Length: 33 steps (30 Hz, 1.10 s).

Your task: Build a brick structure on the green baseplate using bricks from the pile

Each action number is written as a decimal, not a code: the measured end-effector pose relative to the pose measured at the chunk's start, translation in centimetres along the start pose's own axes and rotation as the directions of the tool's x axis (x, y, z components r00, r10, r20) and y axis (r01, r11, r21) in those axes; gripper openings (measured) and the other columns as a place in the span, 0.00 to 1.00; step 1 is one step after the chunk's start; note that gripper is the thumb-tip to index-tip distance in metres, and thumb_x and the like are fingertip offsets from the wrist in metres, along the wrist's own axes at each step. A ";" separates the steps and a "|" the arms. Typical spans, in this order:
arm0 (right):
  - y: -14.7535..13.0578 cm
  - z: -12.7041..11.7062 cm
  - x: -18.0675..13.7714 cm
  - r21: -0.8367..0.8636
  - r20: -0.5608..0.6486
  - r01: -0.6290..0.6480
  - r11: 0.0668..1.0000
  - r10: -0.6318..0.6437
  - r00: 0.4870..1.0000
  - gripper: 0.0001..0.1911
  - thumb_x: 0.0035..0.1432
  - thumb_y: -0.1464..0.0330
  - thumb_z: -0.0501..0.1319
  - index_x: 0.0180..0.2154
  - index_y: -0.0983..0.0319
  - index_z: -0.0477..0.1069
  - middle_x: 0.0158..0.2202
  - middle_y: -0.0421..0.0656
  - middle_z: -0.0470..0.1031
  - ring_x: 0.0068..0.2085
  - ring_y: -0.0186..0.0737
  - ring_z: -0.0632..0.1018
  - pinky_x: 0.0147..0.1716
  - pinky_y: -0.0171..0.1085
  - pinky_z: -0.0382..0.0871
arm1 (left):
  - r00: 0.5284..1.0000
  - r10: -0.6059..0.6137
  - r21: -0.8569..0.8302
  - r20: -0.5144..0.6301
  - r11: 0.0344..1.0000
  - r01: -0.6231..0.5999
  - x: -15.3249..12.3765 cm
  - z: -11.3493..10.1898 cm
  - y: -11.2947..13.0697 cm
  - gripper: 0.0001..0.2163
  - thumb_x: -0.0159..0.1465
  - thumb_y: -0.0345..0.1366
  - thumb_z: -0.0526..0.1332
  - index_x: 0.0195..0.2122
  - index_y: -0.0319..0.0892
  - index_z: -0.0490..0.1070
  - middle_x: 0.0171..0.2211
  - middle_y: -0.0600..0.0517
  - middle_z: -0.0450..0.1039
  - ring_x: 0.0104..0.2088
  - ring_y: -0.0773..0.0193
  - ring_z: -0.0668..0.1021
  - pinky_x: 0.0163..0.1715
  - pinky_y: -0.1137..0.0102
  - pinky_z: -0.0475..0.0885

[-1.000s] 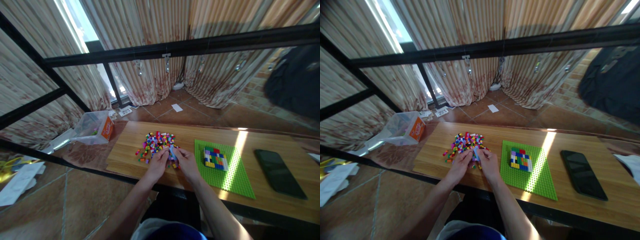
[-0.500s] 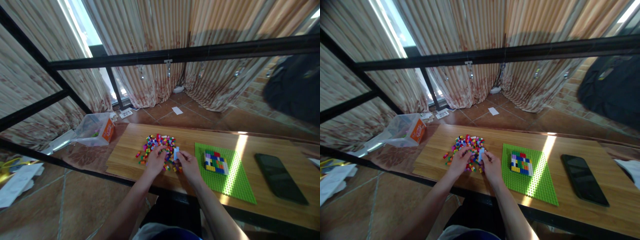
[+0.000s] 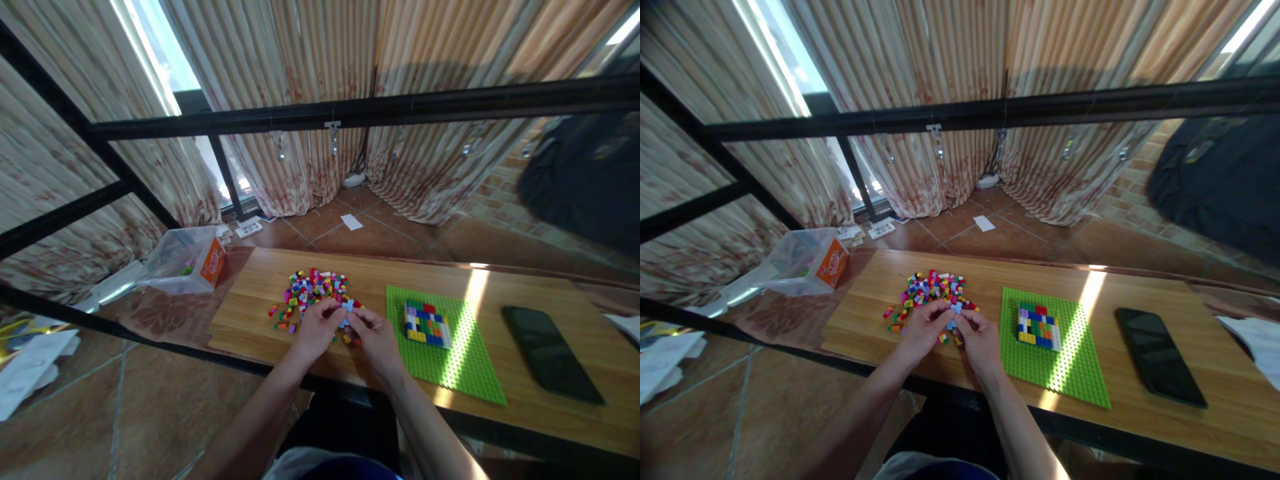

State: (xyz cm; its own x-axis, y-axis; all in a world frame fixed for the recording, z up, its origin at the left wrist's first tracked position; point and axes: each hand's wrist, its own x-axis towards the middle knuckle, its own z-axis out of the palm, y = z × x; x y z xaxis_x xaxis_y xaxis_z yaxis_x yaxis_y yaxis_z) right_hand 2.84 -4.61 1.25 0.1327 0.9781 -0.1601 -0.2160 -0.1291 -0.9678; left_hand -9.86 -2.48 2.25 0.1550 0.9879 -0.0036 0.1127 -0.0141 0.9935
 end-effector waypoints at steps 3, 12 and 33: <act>-0.1 -0.5 -0.6 0.022 0.029 0.012 1.000 -0.013 0.999 0.18 0.44 0.54 0.70 0.30 0.63 0.79 0.23 0.40 0.75 0.23 0.32 0.71 0.24 0.33 0.65 | 0.999 -0.054 -0.096 -0.005 0.994 0.053 -0.2 0.4 -0.2 0.09 0.56 0.40 0.65 0.27 0.40 0.74 0.24 0.54 0.71 0.27 0.68 0.70 0.30 0.73 0.65; -0.6 -3.3 -2.4 0.075 0.046 -0.015 0.997 0.011 0.999 0.18 0.48 0.53 0.69 0.30 0.62 0.79 0.23 0.39 0.73 0.25 0.32 0.69 0.26 0.33 0.65 | 0.980 -0.185 -0.225 0.073 0.954 0.197 -1.3 2.7 0.8 0.14 0.54 0.46 0.66 0.28 0.38 0.73 0.21 0.56 0.67 0.21 0.73 0.64 0.22 0.75 0.57; -2.6 -17.3 1.9 -0.794 0.101 0.400 0.457 -0.550 0.829 0.10 0.62 0.65 0.57 0.31 0.59 0.75 0.32 0.43 0.77 0.33 0.39 0.77 0.34 0.38 0.70 | 0.936 -0.089 0.184 0.341 0.983 0.027 -2.3 8.1 -0.1 0.18 0.66 0.41 0.54 0.53 0.39 0.68 0.26 0.54 0.70 0.26 0.67 0.72 0.30 0.71 0.67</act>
State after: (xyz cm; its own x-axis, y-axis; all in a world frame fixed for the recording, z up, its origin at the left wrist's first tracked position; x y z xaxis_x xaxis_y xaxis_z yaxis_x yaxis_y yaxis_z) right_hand 20.41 -5.22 0.09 0.1316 0.8982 0.4194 0.7227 0.2027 -0.6608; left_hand -2.30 -5.95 1.21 0.4693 0.8733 -0.1309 0.2952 -0.0155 0.9553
